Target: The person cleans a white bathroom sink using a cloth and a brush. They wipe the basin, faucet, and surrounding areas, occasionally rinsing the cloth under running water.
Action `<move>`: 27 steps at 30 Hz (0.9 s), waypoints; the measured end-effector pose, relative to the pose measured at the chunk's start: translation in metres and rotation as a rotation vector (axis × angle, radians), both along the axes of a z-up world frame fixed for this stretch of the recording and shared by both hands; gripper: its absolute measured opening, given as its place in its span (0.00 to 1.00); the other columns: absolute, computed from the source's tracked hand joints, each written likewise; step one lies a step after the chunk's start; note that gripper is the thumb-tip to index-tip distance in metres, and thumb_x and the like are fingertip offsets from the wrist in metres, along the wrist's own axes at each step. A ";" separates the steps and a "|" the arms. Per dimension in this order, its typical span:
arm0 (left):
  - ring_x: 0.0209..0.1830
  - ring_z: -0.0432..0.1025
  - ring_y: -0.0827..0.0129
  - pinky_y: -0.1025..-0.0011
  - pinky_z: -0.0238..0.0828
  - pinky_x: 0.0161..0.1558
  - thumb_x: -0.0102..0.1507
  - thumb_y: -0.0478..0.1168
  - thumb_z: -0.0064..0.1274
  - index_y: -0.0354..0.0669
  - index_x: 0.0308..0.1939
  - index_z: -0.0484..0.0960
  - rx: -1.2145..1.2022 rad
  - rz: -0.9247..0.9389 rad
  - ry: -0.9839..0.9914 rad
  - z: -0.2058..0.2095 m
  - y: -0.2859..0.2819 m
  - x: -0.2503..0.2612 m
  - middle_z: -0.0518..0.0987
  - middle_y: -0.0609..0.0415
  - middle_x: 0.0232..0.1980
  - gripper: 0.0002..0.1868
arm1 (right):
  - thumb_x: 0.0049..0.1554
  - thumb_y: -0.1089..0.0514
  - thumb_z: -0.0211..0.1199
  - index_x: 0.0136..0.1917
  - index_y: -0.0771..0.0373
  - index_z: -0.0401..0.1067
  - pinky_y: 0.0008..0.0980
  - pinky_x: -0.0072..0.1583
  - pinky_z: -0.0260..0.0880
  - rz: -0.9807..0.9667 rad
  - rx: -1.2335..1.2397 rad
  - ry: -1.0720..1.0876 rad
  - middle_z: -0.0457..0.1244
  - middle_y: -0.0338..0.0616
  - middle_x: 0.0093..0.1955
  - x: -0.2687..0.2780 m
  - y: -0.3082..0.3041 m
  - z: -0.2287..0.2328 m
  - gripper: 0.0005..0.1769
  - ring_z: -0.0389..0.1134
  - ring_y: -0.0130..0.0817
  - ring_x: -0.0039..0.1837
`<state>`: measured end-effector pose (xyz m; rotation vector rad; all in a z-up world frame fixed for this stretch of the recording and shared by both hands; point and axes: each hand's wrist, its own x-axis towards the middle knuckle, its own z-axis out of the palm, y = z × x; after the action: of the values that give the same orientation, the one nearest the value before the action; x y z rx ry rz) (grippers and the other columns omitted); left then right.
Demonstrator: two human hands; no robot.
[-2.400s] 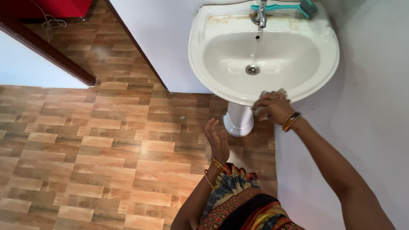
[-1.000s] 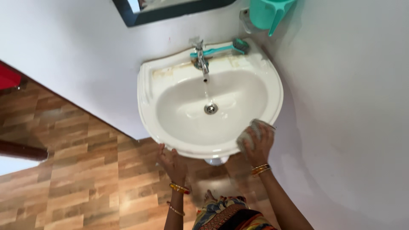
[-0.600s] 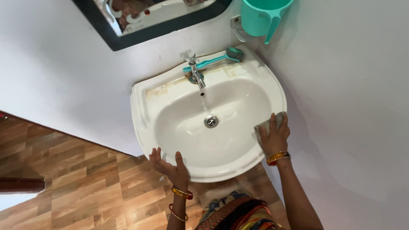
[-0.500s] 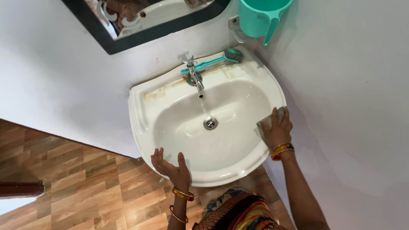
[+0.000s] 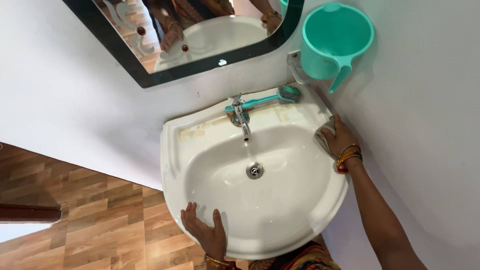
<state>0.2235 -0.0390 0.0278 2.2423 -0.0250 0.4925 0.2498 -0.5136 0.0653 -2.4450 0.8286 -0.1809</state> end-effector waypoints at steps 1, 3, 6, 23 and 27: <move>0.81 0.44 0.41 0.42 0.41 0.75 0.59 0.44 0.57 0.34 0.70 0.61 0.005 0.006 0.010 0.001 0.000 0.000 0.61 0.40 0.75 0.39 | 0.62 0.38 0.53 0.84 0.60 0.43 0.42 0.71 0.60 0.019 0.017 -0.022 0.56 0.58 0.76 0.011 -0.005 0.004 0.46 0.61 0.53 0.72; 0.81 0.44 0.40 0.42 0.42 0.75 0.60 0.44 0.57 0.33 0.70 0.61 0.020 0.006 -0.002 0.001 -0.001 0.000 0.61 0.39 0.75 0.38 | 0.62 0.37 0.53 0.84 0.58 0.45 0.43 0.69 0.64 0.010 0.016 0.014 0.60 0.58 0.73 0.026 -0.010 0.010 0.45 0.65 0.54 0.69; 0.81 0.44 0.38 0.41 0.42 0.75 0.62 0.44 0.56 0.32 0.70 0.62 0.051 0.013 -0.054 0.000 -0.004 0.004 0.62 0.38 0.74 0.36 | 0.62 0.37 0.52 0.84 0.53 0.49 0.48 0.65 0.68 -0.032 -0.061 0.075 0.63 0.57 0.70 0.054 -0.011 0.008 0.42 0.68 0.57 0.65; 0.62 0.72 0.54 0.59 0.72 0.59 0.65 0.39 0.55 0.49 0.59 0.77 0.040 -0.761 0.038 0.072 -0.150 0.064 0.74 0.51 0.67 0.17 | 0.61 0.39 0.57 0.68 0.68 0.66 0.51 0.68 0.65 0.149 -0.192 0.069 0.59 0.66 0.71 0.190 -0.074 -0.059 0.34 0.63 0.61 0.69; 0.55 0.75 0.54 0.60 0.76 0.48 0.66 0.41 0.53 0.47 0.63 0.73 0.077 -0.793 -0.033 0.063 -0.228 0.127 0.70 0.50 0.68 0.21 | 0.60 0.41 0.58 0.68 0.68 0.65 0.52 0.66 0.64 0.124 -0.138 0.048 0.59 0.66 0.71 0.187 -0.069 -0.050 0.34 0.62 0.63 0.68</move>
<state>0.3503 -0.2665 0.0910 2.0788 -0.9194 0.0901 0.4369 -0.5830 0.0153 -2.6299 0.7031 -0.1384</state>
